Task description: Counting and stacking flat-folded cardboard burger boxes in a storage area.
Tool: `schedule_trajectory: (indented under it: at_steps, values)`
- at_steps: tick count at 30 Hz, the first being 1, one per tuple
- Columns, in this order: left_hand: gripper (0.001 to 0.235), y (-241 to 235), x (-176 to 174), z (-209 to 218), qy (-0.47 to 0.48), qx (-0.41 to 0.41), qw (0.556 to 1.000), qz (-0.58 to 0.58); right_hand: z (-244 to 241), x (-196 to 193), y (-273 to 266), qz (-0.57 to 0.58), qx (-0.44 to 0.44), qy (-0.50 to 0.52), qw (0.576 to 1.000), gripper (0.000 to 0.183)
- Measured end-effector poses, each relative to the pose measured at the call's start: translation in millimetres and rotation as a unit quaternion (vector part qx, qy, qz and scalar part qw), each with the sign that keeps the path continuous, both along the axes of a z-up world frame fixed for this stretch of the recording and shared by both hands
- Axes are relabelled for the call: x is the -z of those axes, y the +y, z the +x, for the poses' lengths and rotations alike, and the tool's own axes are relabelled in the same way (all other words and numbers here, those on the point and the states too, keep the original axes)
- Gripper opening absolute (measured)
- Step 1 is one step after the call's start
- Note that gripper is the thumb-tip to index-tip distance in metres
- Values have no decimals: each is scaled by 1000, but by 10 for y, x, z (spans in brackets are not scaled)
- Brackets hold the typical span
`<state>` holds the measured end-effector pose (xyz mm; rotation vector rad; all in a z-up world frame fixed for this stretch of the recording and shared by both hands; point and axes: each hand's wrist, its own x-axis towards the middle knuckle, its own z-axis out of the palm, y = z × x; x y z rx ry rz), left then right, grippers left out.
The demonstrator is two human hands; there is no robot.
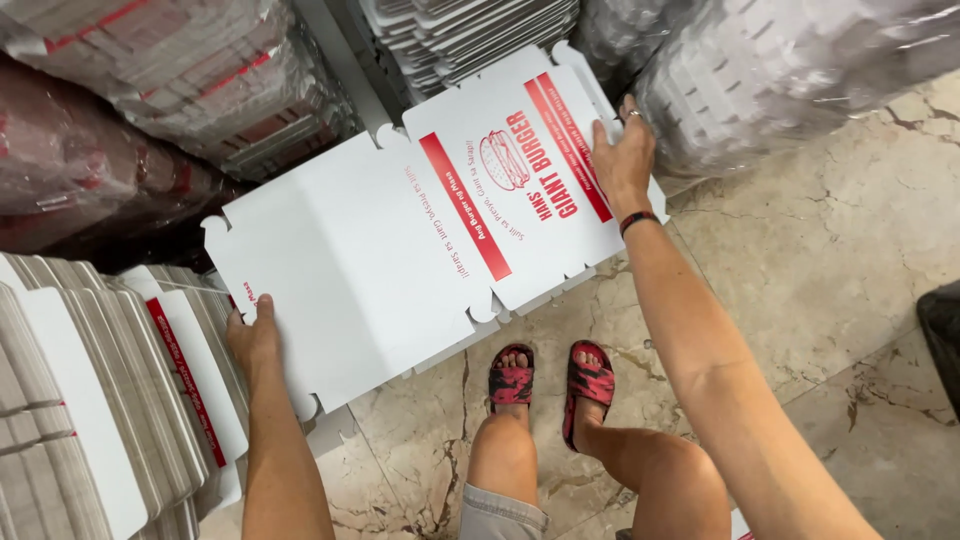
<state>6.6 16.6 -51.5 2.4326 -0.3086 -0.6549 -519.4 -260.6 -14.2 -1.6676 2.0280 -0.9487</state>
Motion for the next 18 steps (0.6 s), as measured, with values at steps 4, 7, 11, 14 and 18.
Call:
schedule_trajectory:
  at_steps: [4, 7, 11, 14, 18]
  values:
    - [64, 10, -257, -151, -14, 31, 999, 27, -437, -316, 691, -213, 3, -94, 972, 42]
    - [68, 160, -302, -116, 12, 53, 998, 31, -808, -838, 1826, -107, 3, -102, 989, 47]
    - [70, 386, -229, -107, 46, 56, 997, 15, -1552, -604, 3112, 57, 85, -138, 985, 56]
    - [61, 358, -102, -72, 55, 47, 996, -46, -1975, -218, 4182, 173, 211, -182, 945, 61]
    - [37, 340, -57, -86, 71, 10, 990, -122, -2263, 95, 5622, 331, 238, -65, 911, 69]
